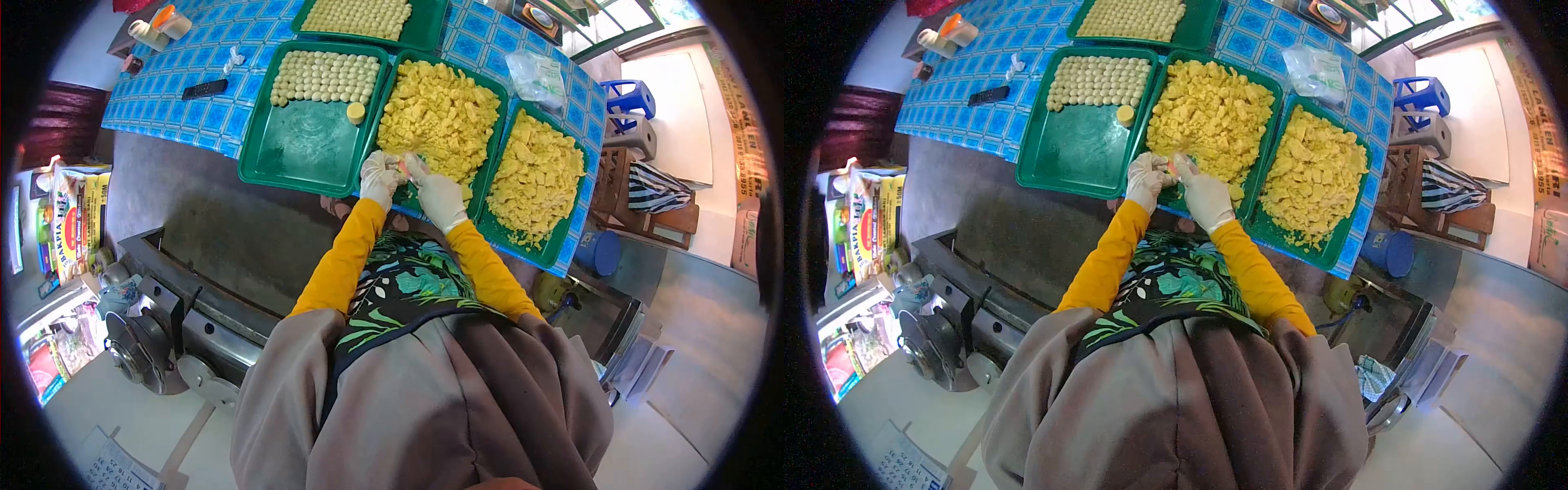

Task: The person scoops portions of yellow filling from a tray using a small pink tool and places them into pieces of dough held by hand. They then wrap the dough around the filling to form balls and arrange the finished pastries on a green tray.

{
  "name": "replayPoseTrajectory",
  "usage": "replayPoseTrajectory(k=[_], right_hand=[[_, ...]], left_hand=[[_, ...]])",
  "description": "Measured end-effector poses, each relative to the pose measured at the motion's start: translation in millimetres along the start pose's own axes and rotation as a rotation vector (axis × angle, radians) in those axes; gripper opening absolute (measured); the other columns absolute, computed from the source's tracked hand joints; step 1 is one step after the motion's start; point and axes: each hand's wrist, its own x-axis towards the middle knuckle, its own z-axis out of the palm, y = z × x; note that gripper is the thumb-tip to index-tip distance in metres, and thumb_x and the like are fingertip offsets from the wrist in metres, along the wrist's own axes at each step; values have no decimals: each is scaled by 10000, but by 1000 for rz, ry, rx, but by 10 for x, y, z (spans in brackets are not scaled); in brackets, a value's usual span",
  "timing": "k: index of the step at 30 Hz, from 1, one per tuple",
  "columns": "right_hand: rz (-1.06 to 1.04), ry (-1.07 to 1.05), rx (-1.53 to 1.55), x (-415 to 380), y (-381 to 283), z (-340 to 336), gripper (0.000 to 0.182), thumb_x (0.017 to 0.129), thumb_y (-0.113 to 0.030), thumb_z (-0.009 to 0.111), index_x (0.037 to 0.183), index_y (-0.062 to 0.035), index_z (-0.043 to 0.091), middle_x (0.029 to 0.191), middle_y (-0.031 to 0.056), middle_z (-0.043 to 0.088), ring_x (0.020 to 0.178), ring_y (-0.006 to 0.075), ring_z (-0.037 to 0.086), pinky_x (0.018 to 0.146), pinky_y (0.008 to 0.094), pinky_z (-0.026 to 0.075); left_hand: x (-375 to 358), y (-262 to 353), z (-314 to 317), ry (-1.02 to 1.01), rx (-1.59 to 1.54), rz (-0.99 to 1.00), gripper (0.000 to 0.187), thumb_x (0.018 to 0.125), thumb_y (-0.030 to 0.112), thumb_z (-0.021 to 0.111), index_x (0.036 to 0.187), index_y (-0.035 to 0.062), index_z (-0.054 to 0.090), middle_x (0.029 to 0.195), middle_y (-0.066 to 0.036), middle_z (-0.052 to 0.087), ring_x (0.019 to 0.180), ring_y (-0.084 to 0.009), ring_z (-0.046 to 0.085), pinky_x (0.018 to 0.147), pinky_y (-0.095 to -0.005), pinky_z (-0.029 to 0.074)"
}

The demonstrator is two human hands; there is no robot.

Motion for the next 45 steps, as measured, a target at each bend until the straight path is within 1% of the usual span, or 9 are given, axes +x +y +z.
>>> replayPoseTrajectory(k=[8,21,27,30,32,39,42,44,45], right_hand=[[-31,36,202,-216,98,-482,320,961,-235,485,1208,-236,689,882,219,698,787,398,681,676,506,521],[15,-87,124,-42,24,-168,344,955,-218,525,1281,-231,636,842,225,686,787,419,669,694,521,519],[-64,8,205,-183,232,-233,393,946,-180,529,1323,-254,616,1101,147,704,891,370,688,742,454,542],[58,-271,-47,-199,266,-244,388,946,-182,532,1315,-259,620,1194,111,689,919,335,697,750,428,546],[-125,152,197,-273,261,-95,304,946,-197,537,1219,-242,662,1037,155,704,870,379,669,728,464,527],[-78,327,-278,-203,-166,-457,182,925,-181,574,1072,-154,677,817,122,598,794,348,588,662,450,460],[-31,253,94,142,-34,-187,131,852,-171,672,949,-87,695,776,139,631,754,320,626,632,424,466],[380,-32,895,363,-94,-114,85,719,-37,720,777,-55,660,668,115,629,574,216,592,529,363,457],[373,-36,896,454,-22,60,85,719,-37,720,777,-55,660,668,115,629,574,216,592,529,363,457]], left_hand=[[61,-137,-6,-25,11,-7,325,693,-100,725,979,-11,599,887,-93,616,748,-175,628,621,-309,549],[-45,23,-17,-64,-416,-130,559,690,-189,596,1246,-161,557,1056,-185,669,795,-227,682,640,-286,563],[20,-4,-39,-115,-261,-114,485,707,-133,628,1192,-137,603,1103,-206,677,882,-245,676,702,-309,556],[88,15,-30,-238,436,225,484,762,-32,645,1244,0,634,1052,-205,671,897,-303,674,740,-377,552],[-7,267,49,-158,1009,428,424,808,86,642,1227,151,653,1054,-216,618,927,-374,655,788,-434,540],[-70,392,-76,-227,1001,245,334,818,208,679,1146,165,633,1129,-201,558,1054,-392,615,871,-419,526],[-134,401,-134,-203,938,307,381,800,300,727,1124,125,629,1133,-200,559,1043,-393,627,884,-458,522],[-123,429,-93,-197,949,252,360,802,301,723,1099,121,629,1142,-203,557,1040,-394,629,876,-459,525],[-123,442,-69,-193,959,193,339,804,303,720,1073,117,630,1151,-207,555,1037,-394,631,868,-459,527]])
